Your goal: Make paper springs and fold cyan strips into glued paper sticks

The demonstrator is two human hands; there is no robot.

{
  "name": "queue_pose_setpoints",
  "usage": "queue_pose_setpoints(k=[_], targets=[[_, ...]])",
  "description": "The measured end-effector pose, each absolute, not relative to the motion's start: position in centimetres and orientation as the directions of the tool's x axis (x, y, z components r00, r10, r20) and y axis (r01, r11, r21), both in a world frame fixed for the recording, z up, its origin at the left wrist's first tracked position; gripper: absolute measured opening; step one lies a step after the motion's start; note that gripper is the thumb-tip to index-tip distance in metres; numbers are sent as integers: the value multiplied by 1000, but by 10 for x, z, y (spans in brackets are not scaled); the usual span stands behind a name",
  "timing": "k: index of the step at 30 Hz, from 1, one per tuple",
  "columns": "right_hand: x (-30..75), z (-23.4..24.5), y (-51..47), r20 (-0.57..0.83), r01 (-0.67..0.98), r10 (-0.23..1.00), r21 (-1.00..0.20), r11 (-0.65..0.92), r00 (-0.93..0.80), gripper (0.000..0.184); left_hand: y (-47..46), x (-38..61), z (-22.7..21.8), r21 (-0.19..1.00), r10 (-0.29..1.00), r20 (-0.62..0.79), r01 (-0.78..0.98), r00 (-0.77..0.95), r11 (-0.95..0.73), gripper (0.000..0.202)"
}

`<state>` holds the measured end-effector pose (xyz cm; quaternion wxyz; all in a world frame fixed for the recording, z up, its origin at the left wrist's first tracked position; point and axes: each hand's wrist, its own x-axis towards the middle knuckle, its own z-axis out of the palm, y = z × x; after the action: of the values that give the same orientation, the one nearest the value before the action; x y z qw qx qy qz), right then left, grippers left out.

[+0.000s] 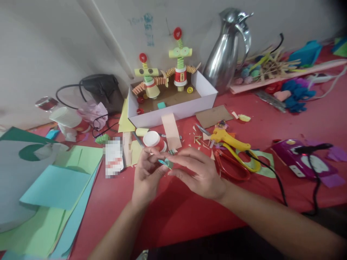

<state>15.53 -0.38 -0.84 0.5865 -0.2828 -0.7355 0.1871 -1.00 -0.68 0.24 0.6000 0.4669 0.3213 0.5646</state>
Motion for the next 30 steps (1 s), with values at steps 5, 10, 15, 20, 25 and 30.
queue_pose_setpoints(k=[5, 10, 15, 20, 25, 30], targets=[[156, -6, -3, 716, 107, 677, -669, 735, -171, 39, -4, -10, 5, 843, 964, -37, -510, 263, 172, 34], [156, -5, -3, 732, 93, 659, -654, 751, -173, 34, -2, -12, 3, 789, 927, -119, -532, 356, 306, 39], [158, -4, -4, 753, 176, 640, -617, 767, -154, 29, 1, -14, 1, 767, 903, -168, -523, 394, 371, 36], [156, -7, -3, 801, 205, 577, -545, 813, -158, 30, 2, -16, 0, 764, 887, -215, -495, 409, 414, 36], [153, -12, -3, 807, 170, 577, -556, 814, -127, 30, 1, -16, 1, 779, 892, -244, -470, 381, 414, 35], [149, -16, -7, 821, 141, 560, -545, 826, -108, 32, -1, -19, 7, 814, 903, -245, -432, 352, 389, 40]])
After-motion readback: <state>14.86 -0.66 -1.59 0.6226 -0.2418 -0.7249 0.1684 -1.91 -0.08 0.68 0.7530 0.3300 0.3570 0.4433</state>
